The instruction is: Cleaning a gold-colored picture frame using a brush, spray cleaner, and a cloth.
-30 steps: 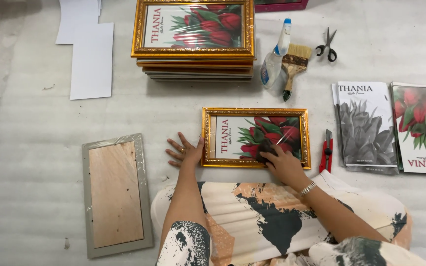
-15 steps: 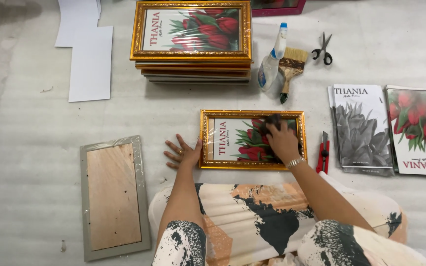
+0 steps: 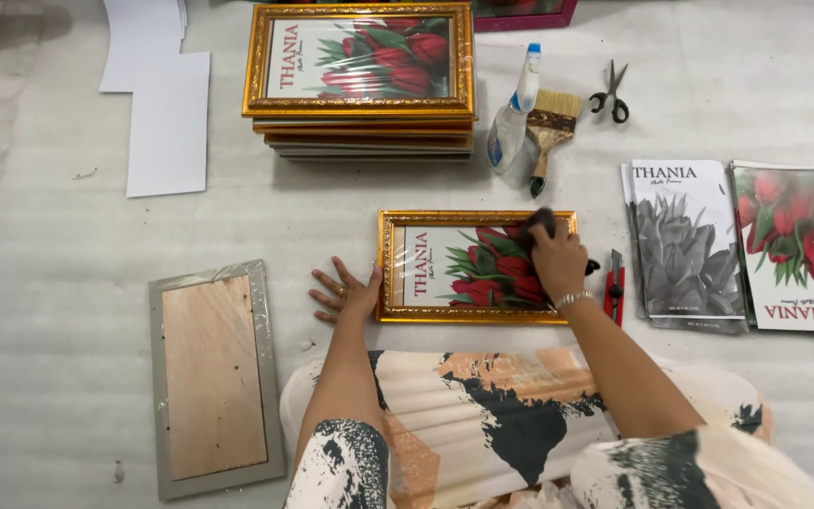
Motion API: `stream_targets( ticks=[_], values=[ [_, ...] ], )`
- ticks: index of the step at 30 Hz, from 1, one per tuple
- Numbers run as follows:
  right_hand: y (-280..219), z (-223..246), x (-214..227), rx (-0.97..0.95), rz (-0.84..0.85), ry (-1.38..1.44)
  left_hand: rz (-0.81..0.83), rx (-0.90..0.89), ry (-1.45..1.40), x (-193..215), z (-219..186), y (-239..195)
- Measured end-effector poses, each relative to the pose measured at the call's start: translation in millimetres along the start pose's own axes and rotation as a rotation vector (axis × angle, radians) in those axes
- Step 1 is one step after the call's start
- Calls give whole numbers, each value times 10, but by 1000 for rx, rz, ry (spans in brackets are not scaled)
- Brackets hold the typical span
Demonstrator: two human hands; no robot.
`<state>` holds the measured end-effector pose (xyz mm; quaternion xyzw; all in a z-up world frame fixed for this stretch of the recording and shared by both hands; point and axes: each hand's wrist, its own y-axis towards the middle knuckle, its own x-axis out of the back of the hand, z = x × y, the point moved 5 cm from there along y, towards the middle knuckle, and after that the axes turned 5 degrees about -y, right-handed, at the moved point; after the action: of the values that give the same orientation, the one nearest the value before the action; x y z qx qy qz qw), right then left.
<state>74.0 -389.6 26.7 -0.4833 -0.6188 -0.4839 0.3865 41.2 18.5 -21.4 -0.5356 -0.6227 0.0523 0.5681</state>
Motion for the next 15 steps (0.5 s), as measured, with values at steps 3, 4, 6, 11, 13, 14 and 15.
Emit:
stream_targets(
  ticks=[3, 4, 6, 11, 13, 14, 15],
  values=[
    [108, -42, 11, -112, -26, 39, 4, -9, 2, 11, -24, 14],
    [46, -15, 79, -125, 23, 77, 6, -12, -6, 13, -22, 7],
    [-123, -33, 167, -137, 68, 113, 8, -16, -17, 32, -55, 11],
    [-978, -173, 409, -128, 510, 93, 13, -9, -1, 39, -38, -32],
    [-932, -251, 308, -137, 511, 105, 20, -13, 0, 45, -60, -49],
    [-907, -277, 255, -141, 511, 120, 25, -12, 0, 56, -56, -57],
    [-776, -246, 223, -141, 514, 122, 25, -11, 3, 53, -51, -59]
  ],
)
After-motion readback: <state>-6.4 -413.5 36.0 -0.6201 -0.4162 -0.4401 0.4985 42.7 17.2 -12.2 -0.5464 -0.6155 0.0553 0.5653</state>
